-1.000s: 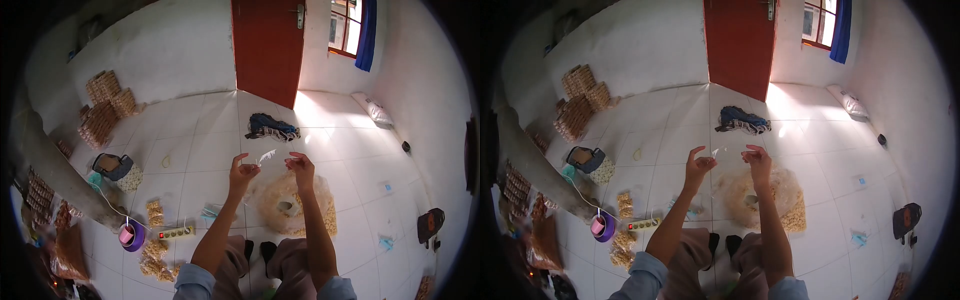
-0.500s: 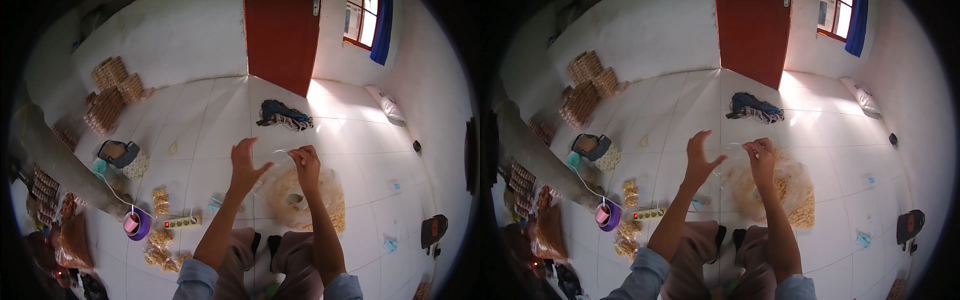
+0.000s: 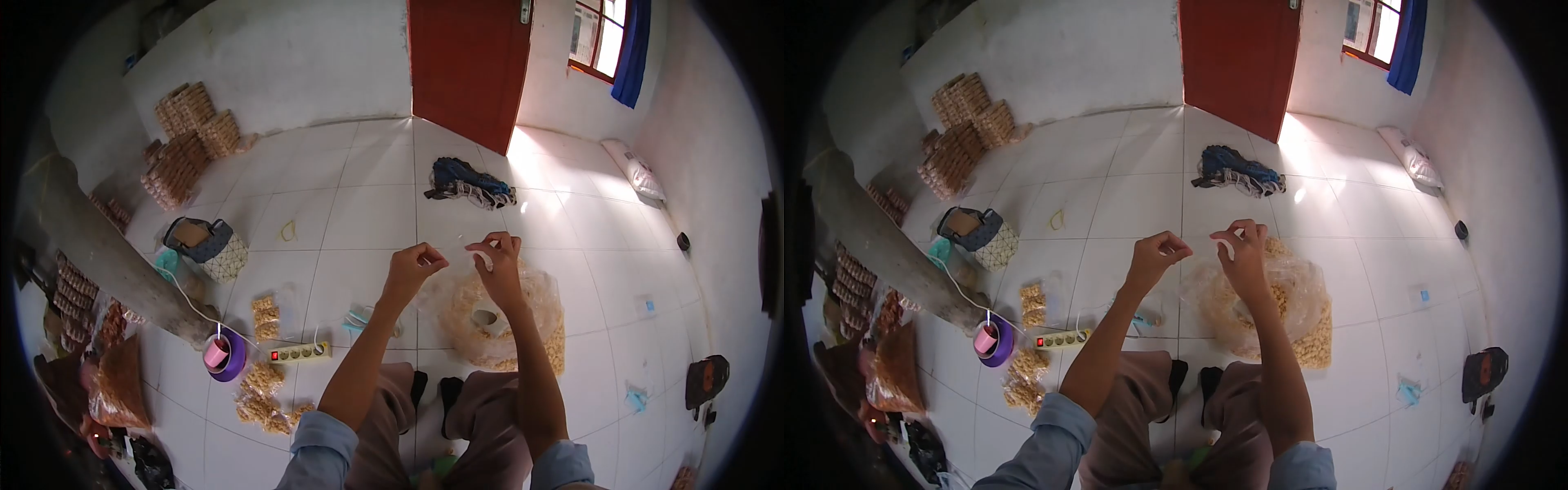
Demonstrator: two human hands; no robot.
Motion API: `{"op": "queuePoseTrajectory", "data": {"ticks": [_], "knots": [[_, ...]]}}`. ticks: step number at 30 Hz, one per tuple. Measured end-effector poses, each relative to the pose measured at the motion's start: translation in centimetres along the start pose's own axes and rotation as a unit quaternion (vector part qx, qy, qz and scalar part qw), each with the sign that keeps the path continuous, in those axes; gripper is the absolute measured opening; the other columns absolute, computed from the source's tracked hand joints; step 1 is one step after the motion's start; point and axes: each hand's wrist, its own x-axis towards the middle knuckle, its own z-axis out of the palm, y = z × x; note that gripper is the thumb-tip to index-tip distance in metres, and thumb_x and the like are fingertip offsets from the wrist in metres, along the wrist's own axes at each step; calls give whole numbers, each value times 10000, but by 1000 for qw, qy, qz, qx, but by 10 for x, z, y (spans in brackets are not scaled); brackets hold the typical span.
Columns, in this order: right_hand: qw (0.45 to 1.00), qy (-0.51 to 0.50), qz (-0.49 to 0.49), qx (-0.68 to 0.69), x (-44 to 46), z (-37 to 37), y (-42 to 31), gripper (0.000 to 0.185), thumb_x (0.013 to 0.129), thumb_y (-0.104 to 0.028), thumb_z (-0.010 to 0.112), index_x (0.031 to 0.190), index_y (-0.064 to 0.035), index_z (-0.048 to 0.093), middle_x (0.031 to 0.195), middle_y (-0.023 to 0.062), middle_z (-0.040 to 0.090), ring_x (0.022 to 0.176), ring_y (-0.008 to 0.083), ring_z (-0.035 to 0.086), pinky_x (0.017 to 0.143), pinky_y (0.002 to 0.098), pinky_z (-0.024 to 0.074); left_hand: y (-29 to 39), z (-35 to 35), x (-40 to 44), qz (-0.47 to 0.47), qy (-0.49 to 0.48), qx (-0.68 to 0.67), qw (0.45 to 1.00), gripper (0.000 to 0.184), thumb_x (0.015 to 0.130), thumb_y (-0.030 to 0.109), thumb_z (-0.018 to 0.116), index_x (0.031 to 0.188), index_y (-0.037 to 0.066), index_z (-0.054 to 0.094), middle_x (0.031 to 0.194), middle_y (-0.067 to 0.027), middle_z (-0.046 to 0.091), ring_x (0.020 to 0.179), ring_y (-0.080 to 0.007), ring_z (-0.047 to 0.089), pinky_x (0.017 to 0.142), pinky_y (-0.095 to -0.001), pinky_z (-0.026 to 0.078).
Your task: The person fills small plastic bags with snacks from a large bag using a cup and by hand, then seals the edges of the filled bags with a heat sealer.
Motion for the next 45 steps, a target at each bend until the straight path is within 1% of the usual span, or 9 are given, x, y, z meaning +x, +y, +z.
{"op": "queuePoseTrajectory", "data": {"ticks": [11, 13, 20, 23, 28, 35, 38, 40, 45], "knots": [[931, -217, 157, 248, -6, -11, 21, 264, 777, 73, 499, 932, -52, 672, 867, 80, 657, 778, 202, 636, 695, 282, 514, 8, 1, -4, 68, -78, 95, 990, 130, 717, 133, 711, 766, 34, 644, 725, -22, 627, 658, -103, 540, 636, -248, 441], [848, -252, 235, 402, -8, -7, 24, 259, 780, 84, 511, 990, 9, 642, 911, 101, 653, 778, 185, 651, 688, 267, 535, 6, 2, -3, 57, -122, 72, 988, 135, 724, 150, 707, 775, 39, 649, 742, -28, 626, 663, -113, 536, 642, -261, 446], [810, -280, 281, 433, -8, -28, 24, 279, 794, 59, 548, 1071, 61, 580, 957, 145, 634, 784, 220, 653, 703, 268, 537, 7, -4, -3, 78, -135, 43, 987, 146, 747, 160, 687, 767, 23, 639, 691, -50, 619, 615, -120, 551, 604, -257, 449], [800, -264, 286, 457, -8, -36, 28, 278, 801, 42, 558, 1076, 77, 569, 982, 147, 628, 789, 227, 655, 696, 261, 531, 7, -11, -2, -83, -150, 21, 985, 235, 745, 238, 705, 713, 26, 608, 613, -25, 598, 547, -114, 535, 563, -261, 441], [773, -269, 318, 478, -10, -39, 28, 282, 796, 4, 586, 1069, 76, 574, 1021, 155, 619, 793, 236, 658, 697, 258, 518, 13, -8, 3, 100, -94, 348, 927, 410, 722, 354, 706, 608, 16, 504, 527, -51, 550, 474, -159, 501, 513, -305, 416], [789, -265, 320, 452, -17, -35, 41, 281, 798, -13, 601, 1064, 76, 575, 1006, 152, 622, 802, 231, 655, 711, 262, 522, -1, -11, 1, 79, -126, 193, 970, 450, 721, 462, 658, 596, 45, 545, 529, -62, 556, 487, -201, 534, 541, -320, 436], [794, -251, 316, 454, -18, -37, 39, 271, 798, -7, 603, 1053, 82, 577, 1000, 153, 620, 811, 232, 653, 722, 262, 527, -3, -12, 0, -76, -166, 161, 970, 400, 738, 466, 637, 675, 71, 623, 608, -60, 600, 638, -188, 595, 706, -340, 457], [807, -237, 304, 448, -18, -37, 43, 267, 792, 5, 606, 1043, 89, 577, 1004, 153, 617, 817, 220, 650, 729, 261, 529, -6, -11, -1, 237, -52, 379, 893, 447, 718, 462, 659, 955, 84, 641, 806, -56, 639, 859, -164, 596, 894, -389, 386], [795, -230, 316, 464, -23, -29, 45, 272, 782, 12, 615, 1040, 91, 577, 1008, 149, 616, 835, 199, 637, 740, 267, 530, 23, 30, -9, 303, 3, 431, 850, 830, 627, 477, 713, 1284, 85, 392, 1059, -23, 584, 986, -173, 541, 991, -426, 289]]}}
